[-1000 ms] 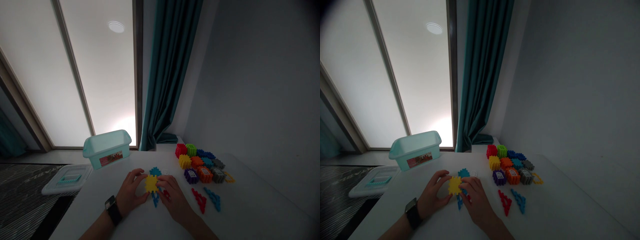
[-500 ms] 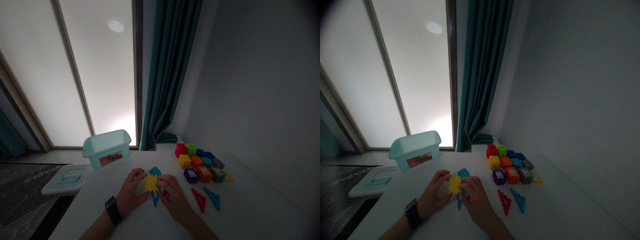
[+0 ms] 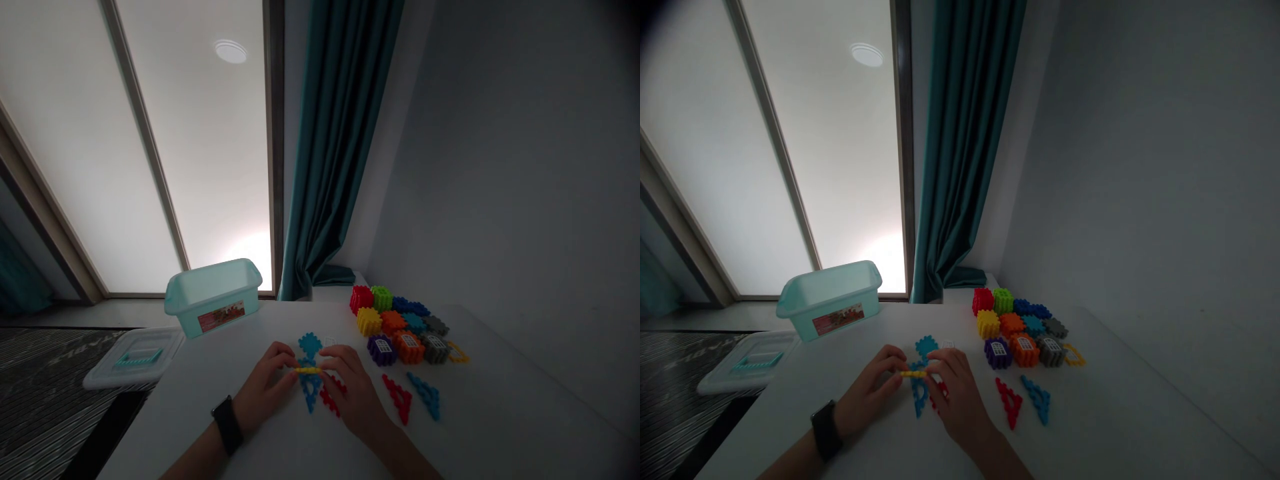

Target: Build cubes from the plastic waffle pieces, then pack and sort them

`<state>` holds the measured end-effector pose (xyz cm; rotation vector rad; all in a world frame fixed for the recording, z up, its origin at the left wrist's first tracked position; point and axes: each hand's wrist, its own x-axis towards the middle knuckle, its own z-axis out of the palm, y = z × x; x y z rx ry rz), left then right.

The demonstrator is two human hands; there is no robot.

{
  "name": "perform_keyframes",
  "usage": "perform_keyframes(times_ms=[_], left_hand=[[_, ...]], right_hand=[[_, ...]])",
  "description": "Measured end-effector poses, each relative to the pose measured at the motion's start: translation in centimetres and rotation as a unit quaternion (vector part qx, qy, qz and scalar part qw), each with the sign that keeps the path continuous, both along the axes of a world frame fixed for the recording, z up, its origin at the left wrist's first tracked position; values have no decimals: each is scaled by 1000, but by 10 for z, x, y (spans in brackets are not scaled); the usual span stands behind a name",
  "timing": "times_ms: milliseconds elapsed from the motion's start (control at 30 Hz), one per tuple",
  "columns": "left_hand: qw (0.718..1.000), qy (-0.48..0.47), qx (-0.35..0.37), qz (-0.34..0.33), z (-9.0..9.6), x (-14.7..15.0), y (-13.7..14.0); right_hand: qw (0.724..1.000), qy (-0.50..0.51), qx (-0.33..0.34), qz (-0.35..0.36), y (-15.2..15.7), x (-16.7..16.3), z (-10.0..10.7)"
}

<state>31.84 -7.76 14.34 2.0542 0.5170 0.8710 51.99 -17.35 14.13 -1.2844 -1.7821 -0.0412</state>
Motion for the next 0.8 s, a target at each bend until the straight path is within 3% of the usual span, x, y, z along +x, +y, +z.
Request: perform_keyframes(times_ms=[167, 267, 467, 800], left_hand=[[1000, 1, -29, -5, 4, 1, -1], [999, 3, -39, -4, 4, 2, 0], [998, 1, -66, -7, -1, 5, 0], [996, -5, -84, -9, -3, 5, 0]], right_hand=[[982, 134, -130, -20, -1, -8, 7], [970, 181, -165, -10, 1, -10, 9], [959, 232, -161, 26, 5, -10, 2], [974, 176, -145, 4, 3, -11, 4]])
